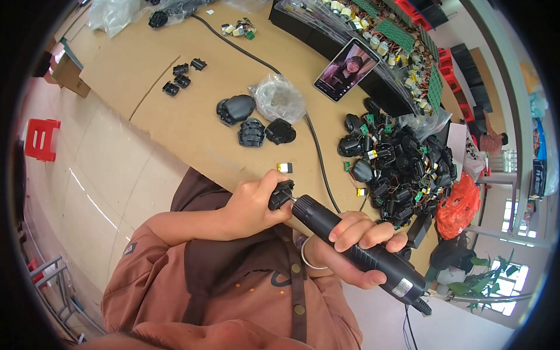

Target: The person assembles electronic components, including circuit boards and batteries, into plastic shells using an electric screwdriver to secure them with screws.

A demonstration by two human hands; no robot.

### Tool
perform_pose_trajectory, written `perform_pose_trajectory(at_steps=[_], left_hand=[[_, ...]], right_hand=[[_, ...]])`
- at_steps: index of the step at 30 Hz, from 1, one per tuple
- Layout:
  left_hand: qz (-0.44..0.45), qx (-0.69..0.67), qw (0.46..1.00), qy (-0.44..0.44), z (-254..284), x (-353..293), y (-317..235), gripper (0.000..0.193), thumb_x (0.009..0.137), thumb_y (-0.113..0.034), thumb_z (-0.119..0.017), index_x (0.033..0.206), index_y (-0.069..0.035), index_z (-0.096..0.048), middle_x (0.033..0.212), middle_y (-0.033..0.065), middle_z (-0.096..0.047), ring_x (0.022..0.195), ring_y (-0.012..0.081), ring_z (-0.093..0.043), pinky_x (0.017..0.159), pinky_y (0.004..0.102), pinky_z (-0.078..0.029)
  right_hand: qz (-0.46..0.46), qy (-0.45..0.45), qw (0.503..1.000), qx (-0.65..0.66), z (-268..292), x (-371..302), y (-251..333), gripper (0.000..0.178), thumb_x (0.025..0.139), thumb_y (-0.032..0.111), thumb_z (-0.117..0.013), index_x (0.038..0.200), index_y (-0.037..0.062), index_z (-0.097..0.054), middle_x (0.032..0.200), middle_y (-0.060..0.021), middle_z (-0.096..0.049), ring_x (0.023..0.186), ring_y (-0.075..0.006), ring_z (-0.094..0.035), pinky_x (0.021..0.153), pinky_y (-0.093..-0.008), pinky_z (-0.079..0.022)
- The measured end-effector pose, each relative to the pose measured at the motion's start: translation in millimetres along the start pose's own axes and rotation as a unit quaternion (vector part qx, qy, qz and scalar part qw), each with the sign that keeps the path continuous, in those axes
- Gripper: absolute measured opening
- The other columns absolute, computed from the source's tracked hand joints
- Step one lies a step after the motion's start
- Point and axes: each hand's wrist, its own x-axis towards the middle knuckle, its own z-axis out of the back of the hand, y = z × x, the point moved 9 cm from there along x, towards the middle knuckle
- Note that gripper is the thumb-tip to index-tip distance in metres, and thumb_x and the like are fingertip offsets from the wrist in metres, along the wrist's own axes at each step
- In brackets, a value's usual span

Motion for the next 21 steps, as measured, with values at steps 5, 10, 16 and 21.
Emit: perform_pose_trajectory(at_steps=[5,10,16,21], left_hand=[[0.002,0.013,1.000,0.014,-4.3,3.4,3.7,0.041,0.070,-0.013,-0.068,0.101,-0.001,-0.045,0.065,0.0153,-0.058,0.058,0.0321,-0.061,0.051,0.0383,-0.048],[0.025,0.059,0.997,0.043,4.5,18.2,10.8,0.039,0.071,-0.012,-0.067,0.102,-0.002,-0.047,0.070,0.0160,-0.060,0.063,0.0321,-0.062,0.056,0.0389,-0.050],[-0.140,0.043,0.989,-0.011,53.2,85.8,-63.0,0.030,0.070,-0.011,-0.064,0.098,-0.004,-0.057,0.085,0.0118,-0.062,0.075,0.0265,-0.062,0.069,0.0333,-0.049],[-0.220,-0.004,0.973,0.073,-17.7,179.2,-123.3,0.028,0.077,-0.019,-0.064,0.100,-0.003,-0.057,0.075,0.0077,-0.061,0.060,0.0173,-0.059,0.055,0.0283,-0.048]], right_hand=[[-0.022,0.021,0.999,-0.024,6.3,3.8,-2.8,0.048,0.083,0.042,-0.058,0.104,0.0049,-0.036,0.075,-0.0040,-0.038,0.043,-0.0116,-0.043,0.040,-0.0252,-0.040],[-0.012,0.049,0.996,-0.080,18.6,18.9,15.5,0.062,0.081,0.040,-0.061,0.121,0.0023,-0.032,0.083,-0.0087,-0.040,0.046,-0.0162,-0.046,0.042,-0.0277,-0.041],[-0.104,0.029,0.987,-0.118,62.2,4.2,31.4,0.059,0.076,0.033,-0.068,0.119,0.0080,-0.037,0.092,-0.0131,-0.046,0.056,-0.0241,-0.054,0.048,-0.0374,-0.049],[-0.072,0.005,0.969,-0.237,85.9,-9.4,36.7,0.065,0.075,0.043,-0.067,0.121,0.0098,-0.036,0.095,-0.0143,-0.048,0.066,-0.0252,-0.057,0.060,-0.0384,-0.053]])
